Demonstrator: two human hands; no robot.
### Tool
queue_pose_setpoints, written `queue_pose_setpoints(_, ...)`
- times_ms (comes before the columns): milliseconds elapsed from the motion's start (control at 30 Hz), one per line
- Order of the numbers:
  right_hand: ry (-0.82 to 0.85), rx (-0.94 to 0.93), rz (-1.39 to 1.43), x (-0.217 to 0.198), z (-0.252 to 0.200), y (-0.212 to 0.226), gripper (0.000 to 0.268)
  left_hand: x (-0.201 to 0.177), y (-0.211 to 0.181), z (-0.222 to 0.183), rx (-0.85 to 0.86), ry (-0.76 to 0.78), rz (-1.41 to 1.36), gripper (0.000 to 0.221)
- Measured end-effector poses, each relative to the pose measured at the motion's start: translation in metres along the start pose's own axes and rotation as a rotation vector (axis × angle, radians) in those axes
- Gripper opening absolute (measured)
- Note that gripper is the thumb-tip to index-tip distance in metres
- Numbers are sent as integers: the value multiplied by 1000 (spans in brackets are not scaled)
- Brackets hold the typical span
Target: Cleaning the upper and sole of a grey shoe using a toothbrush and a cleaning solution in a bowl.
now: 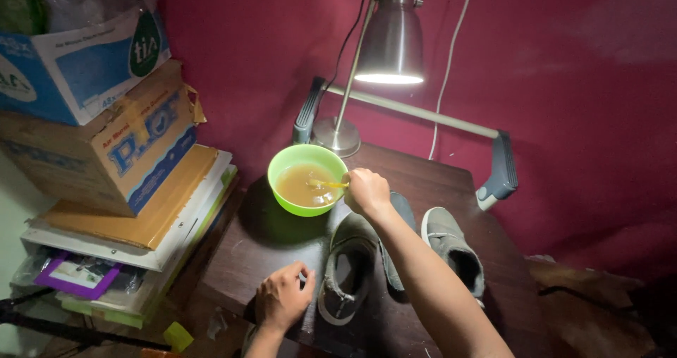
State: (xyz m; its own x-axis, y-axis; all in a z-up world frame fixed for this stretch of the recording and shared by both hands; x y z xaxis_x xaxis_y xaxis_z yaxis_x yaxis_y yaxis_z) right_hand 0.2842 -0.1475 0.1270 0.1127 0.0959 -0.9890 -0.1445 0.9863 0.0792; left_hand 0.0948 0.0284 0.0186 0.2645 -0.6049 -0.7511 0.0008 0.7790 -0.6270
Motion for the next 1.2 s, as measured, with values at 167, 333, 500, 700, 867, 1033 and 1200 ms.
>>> queue_pose_setpoints(167,8,5,16,-6,-7,-3,33,-2,1,-1,-46,17,5,23)
queue_pose_setpoints(333,-52,13,146,-11,-16,-13,27,0,2,-1,-32,-4,4,25)
queue_pose_setpoints(500,-24,77,267,-10,-36,-28,29,1,4,0,-18,-31,-5,23)
queue_pose_setpoints(700,-36,86,291,-4,-40,-37,31,1,3,-1,-10,-14,7,24)
queue_pose_setpoints(867,-102,48,310,-4,-41,-37,30,4,3,1,26,-39,2,25)
queue_pose_setpoints(1033,-176,27,358,-6,-44,-39,28,7,4,2,28,-44,9,25)
queue_pose_setpoints(1200,-146,12,335,1,-46,-39,27,2,3,0,-16,-43,29,25)
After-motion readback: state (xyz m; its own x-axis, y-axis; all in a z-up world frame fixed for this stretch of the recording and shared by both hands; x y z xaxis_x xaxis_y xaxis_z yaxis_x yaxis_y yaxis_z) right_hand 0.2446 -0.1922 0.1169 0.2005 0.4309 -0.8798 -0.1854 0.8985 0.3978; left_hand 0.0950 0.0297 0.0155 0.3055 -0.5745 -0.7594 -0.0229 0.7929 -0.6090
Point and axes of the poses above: each hand's wrist, its own z-axis towards the middle knuckle, its own x-axis out of the palm, y = z × x, the point moved 9 cm from there along z, towards the middle knuckle, and after that the axes turned 4 degrees about -y, right-handed, at the moved point
